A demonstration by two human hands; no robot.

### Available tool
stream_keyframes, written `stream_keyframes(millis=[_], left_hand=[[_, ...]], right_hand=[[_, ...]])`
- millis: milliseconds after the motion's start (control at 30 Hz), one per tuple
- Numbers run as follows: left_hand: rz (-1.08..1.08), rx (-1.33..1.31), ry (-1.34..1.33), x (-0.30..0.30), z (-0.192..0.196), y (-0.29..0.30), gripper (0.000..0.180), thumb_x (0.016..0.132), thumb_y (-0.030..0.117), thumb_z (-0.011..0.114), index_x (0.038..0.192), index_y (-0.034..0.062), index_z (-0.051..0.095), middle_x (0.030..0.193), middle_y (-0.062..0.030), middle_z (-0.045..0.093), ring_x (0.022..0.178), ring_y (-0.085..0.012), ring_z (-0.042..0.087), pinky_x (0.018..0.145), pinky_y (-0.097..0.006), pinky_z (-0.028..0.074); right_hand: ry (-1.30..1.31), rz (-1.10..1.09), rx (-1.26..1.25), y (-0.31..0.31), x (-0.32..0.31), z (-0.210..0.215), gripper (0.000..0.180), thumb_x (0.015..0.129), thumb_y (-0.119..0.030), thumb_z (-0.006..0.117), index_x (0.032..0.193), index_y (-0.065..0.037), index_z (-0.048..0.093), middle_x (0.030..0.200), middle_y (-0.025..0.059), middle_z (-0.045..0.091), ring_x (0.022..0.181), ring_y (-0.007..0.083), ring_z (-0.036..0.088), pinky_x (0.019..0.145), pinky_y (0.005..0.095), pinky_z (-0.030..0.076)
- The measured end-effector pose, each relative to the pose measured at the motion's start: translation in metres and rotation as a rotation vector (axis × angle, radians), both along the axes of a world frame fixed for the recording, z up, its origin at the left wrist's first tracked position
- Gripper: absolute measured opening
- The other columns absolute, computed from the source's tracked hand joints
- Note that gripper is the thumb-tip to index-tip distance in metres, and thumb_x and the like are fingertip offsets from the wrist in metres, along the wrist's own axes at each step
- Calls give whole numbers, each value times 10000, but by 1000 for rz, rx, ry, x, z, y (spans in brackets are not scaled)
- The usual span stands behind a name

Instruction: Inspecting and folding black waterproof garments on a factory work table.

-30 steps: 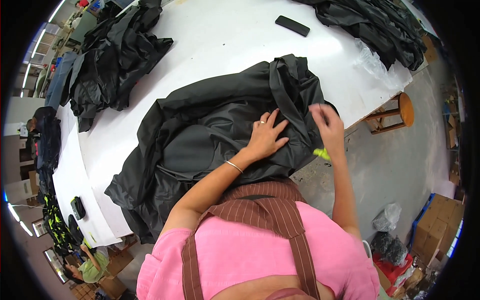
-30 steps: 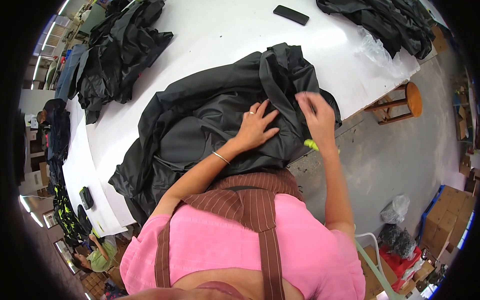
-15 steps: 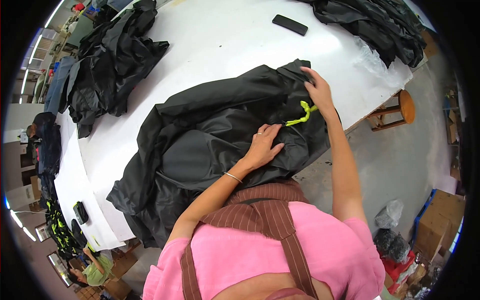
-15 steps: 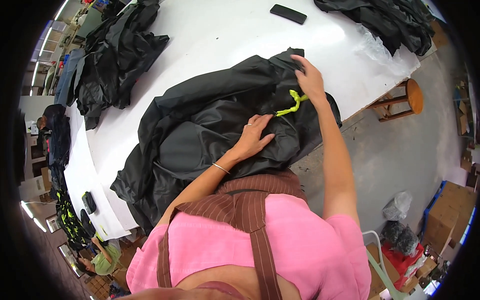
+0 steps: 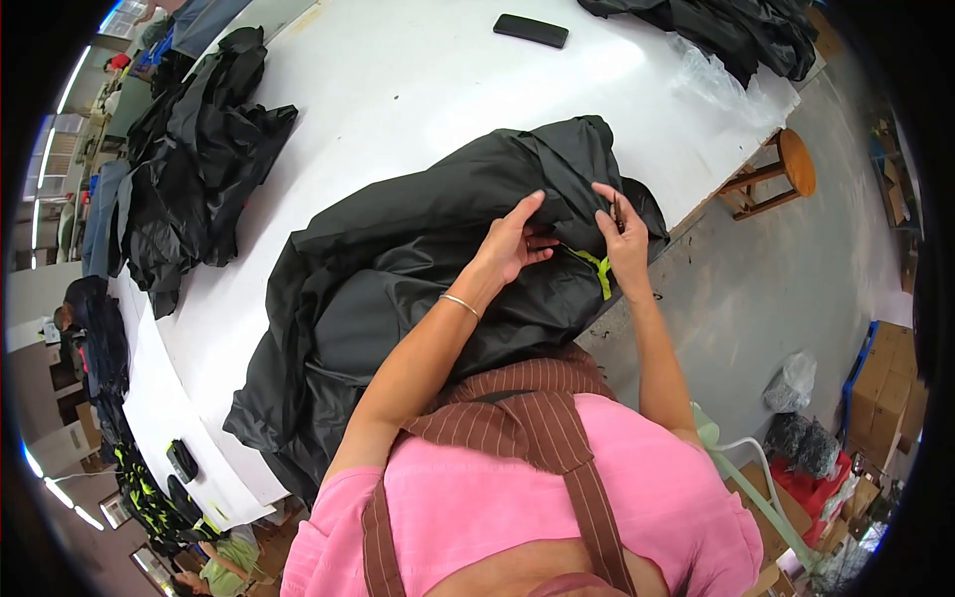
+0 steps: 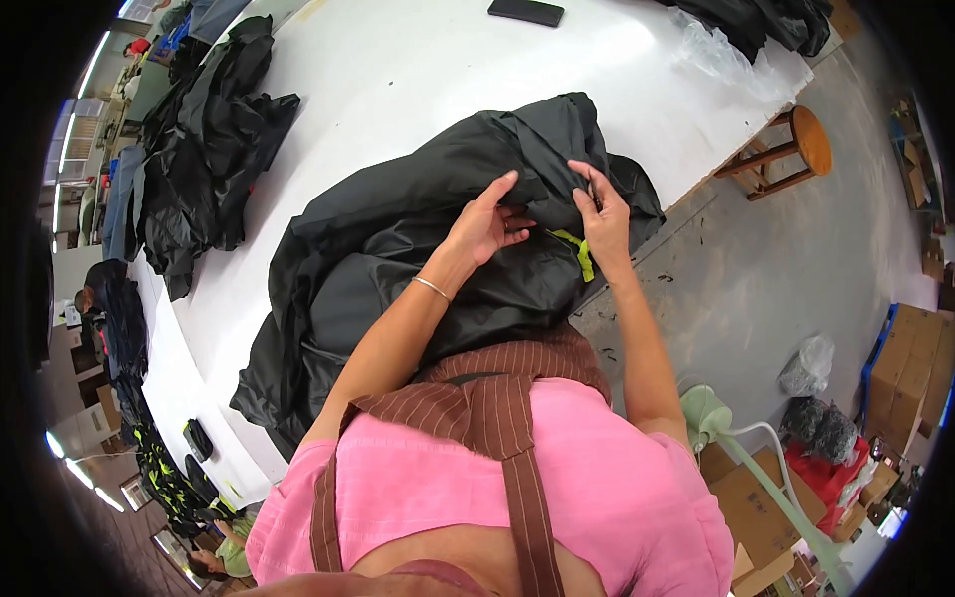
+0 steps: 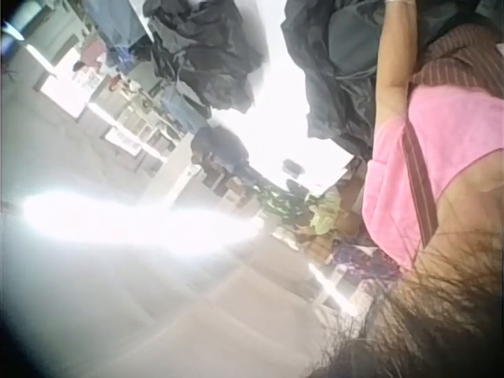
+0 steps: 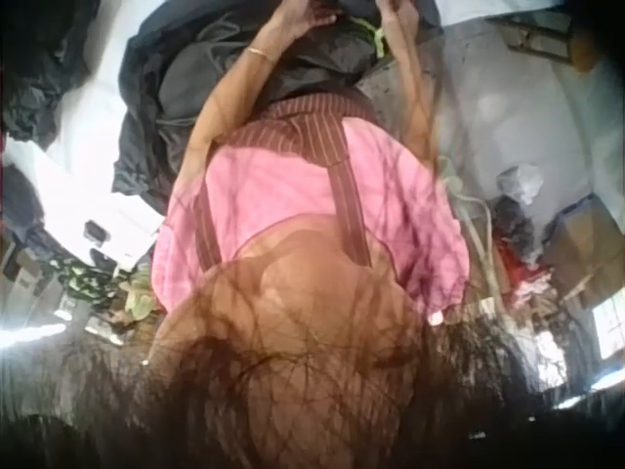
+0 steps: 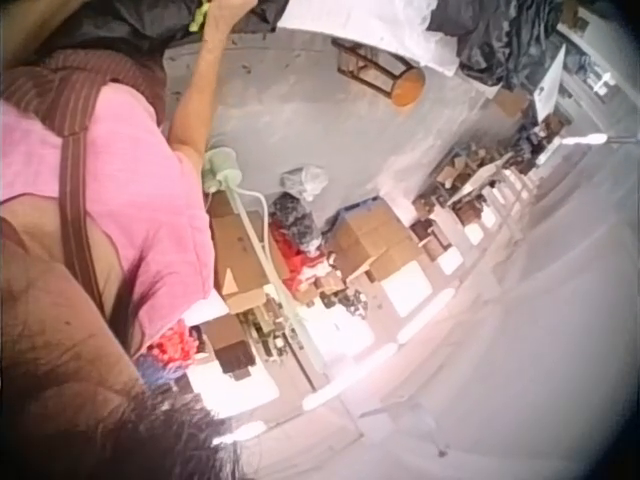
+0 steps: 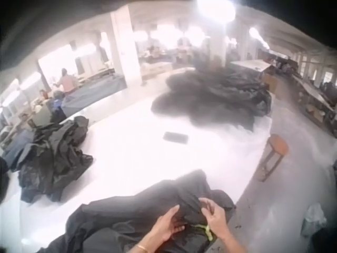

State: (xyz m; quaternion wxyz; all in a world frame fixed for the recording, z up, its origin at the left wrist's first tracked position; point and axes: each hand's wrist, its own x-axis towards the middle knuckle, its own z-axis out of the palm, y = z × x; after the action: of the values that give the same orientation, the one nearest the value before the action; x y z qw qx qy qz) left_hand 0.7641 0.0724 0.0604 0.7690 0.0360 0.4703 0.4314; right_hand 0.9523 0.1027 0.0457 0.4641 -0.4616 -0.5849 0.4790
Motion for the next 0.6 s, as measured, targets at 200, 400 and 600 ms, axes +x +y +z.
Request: stream_keyframes(millis=[200,400,600], left_hand=[[44,236,36,8,-8,-15,229,849,112,668,1061,42,616,1027,-67,636,889,-180,609,784,-341,493],[155,290,138,4,0,-30,251,833,84,683,1068,15,625,1025,-48,644,893,-152,609,793,-293,486],[155,377,223,5,-7,-30,264,815,113,712,1049,9,648,997,-41,655,875,-121,605,737,-249,481]], right_hand=[[-149,8,-6,-9,2,-14,282,870,-35,567,1148,-55,609,812,-1,610,641,63,458,630,207,400],[-707,-131,129,-14,-7,39,146,875,-159,610,988,-82,660,868,63,636,734,208,631,657,302,478],[-544,-7,166,-12,-35,71,166,817,-217,682,904,-77,657,833,51,622,699,215,619,620,303,475]])
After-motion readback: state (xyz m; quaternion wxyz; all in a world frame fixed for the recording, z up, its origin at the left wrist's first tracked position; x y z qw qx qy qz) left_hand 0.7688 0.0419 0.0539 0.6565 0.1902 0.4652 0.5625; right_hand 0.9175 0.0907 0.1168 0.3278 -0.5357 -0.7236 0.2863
